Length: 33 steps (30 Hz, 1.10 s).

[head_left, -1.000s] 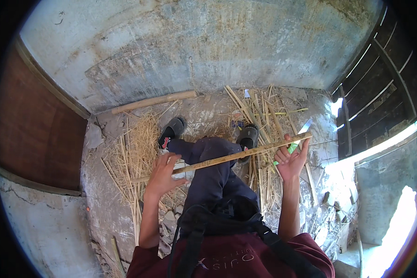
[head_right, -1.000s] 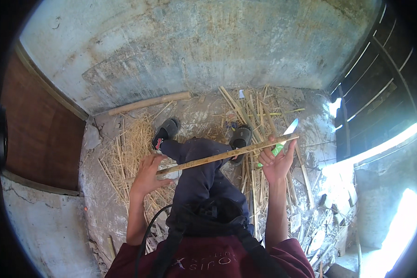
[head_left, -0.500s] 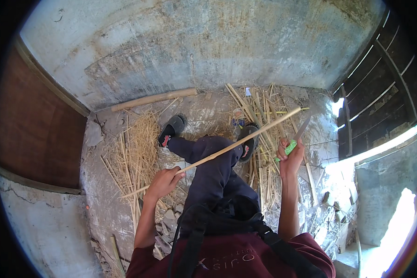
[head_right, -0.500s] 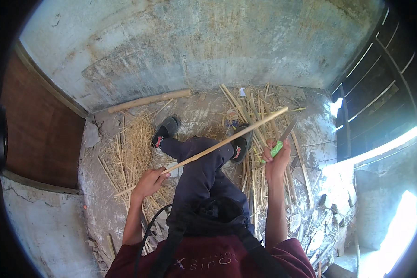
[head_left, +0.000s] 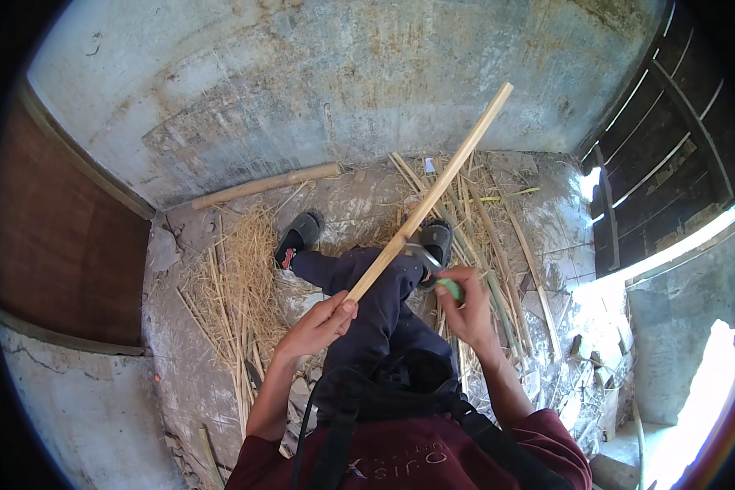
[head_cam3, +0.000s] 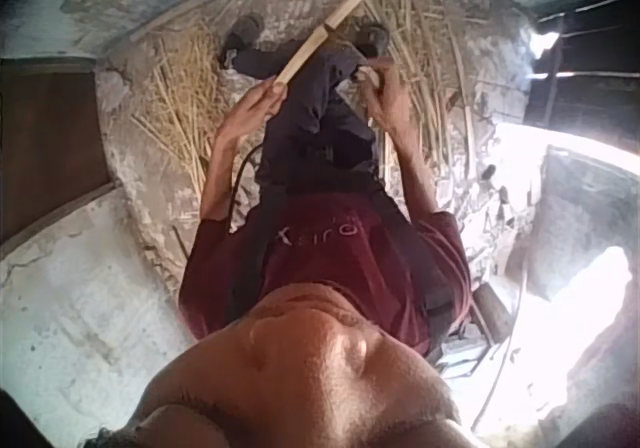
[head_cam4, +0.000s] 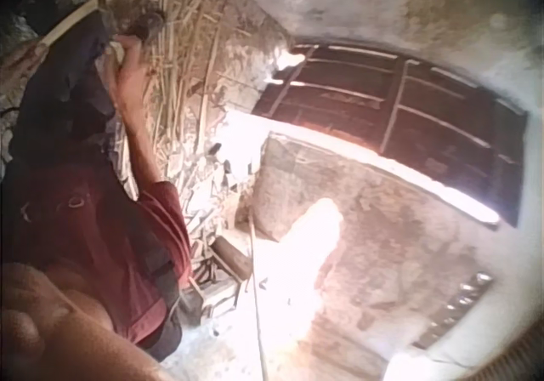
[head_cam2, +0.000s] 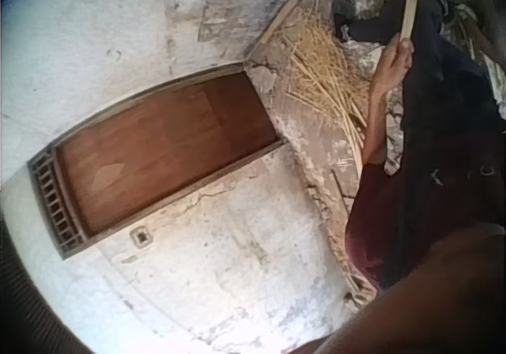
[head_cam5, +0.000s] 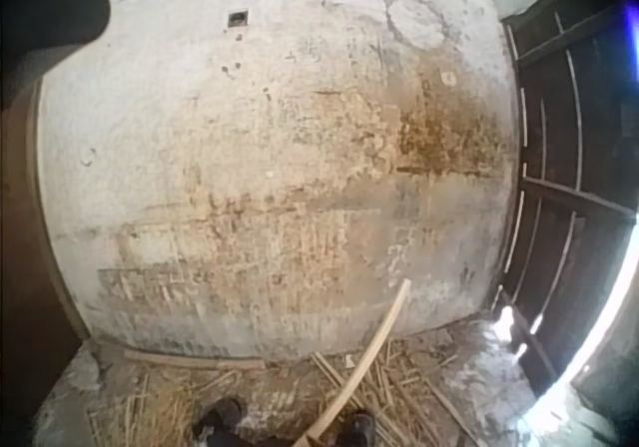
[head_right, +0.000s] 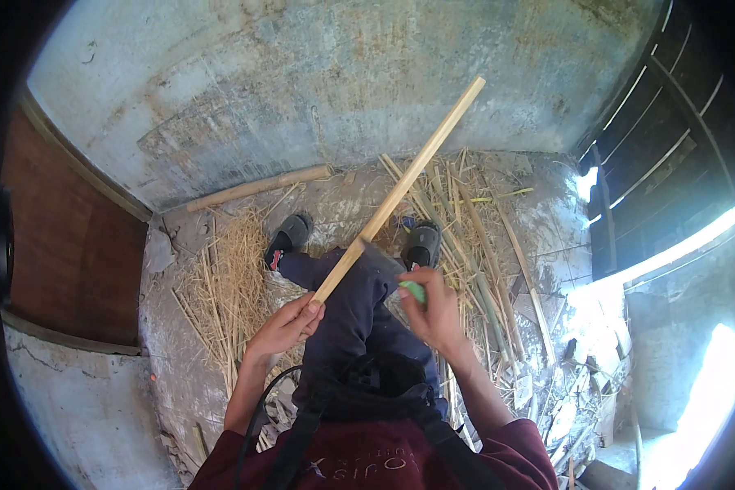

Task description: The person uses a knife to shave the bark and smooth the surface of a bamboo stick while holding it with one hand and resting it on their lap.

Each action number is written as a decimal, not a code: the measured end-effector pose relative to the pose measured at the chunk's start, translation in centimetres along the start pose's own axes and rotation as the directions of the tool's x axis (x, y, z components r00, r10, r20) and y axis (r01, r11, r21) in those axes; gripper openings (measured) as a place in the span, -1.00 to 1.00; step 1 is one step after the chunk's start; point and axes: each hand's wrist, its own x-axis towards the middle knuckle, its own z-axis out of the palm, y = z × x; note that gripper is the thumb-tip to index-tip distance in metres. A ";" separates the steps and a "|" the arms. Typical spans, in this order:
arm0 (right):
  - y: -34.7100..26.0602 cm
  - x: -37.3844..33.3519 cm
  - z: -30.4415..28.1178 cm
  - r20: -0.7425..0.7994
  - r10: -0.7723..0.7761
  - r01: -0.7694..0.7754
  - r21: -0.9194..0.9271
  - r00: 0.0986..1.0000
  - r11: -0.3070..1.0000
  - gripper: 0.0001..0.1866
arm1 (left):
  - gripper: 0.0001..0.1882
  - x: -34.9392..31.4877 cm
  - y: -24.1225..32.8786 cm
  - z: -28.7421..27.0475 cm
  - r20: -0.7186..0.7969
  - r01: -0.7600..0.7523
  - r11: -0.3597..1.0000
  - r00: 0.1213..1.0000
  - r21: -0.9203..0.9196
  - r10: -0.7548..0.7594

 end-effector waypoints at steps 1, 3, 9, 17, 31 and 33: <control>-0.3 0.2 0.2 -0.004 -0.003 0.003 0.001 1.000 1.000 -0.74 | -0.61 0.1 0.5 0.2 0.041 0.052 0.996 0.998 -0.076 -0.049; -0.5 0.5 0.4 0.146 -0.044 0.047 -0.021 0.988 0.999 -0.73 | -0.61 0.3 1.4 0.7 0.075 0.083 0.990 0.994 -0.110 -0.075; -1.9 2.1 1.1 0.158 0.007 -0.002 -0.037 0.987 0.999 -0.66 | -0.61 0.2 1.6 0.9 0.183 0.151 0.969 0.976 -0.194 -0.115; 0.3 3.0 1.3 0.245 -0.011 0.054 -0.172 0.969 0.984 -0.66 | -0.61 1.2 2.0 2.0 0.131 -0.021 0.999 0.991 -0.032 0.025; 2.2 4.8 3.3 0.047 0.053 -0.031 -0.381 0.998 0.924 -0.86 | -0.58 2.8 0.8 3.8 -0.092 -0.145 0.948 0.980 0.283 0.177; 2.0 4.3 4.1 0.086 0.055 -0.015 -0.407 0.995 0.913 -0.85 | -0.58 3.1 1.1 3.8 -0.092 -0.142 0.954 0.981 0.264 0.172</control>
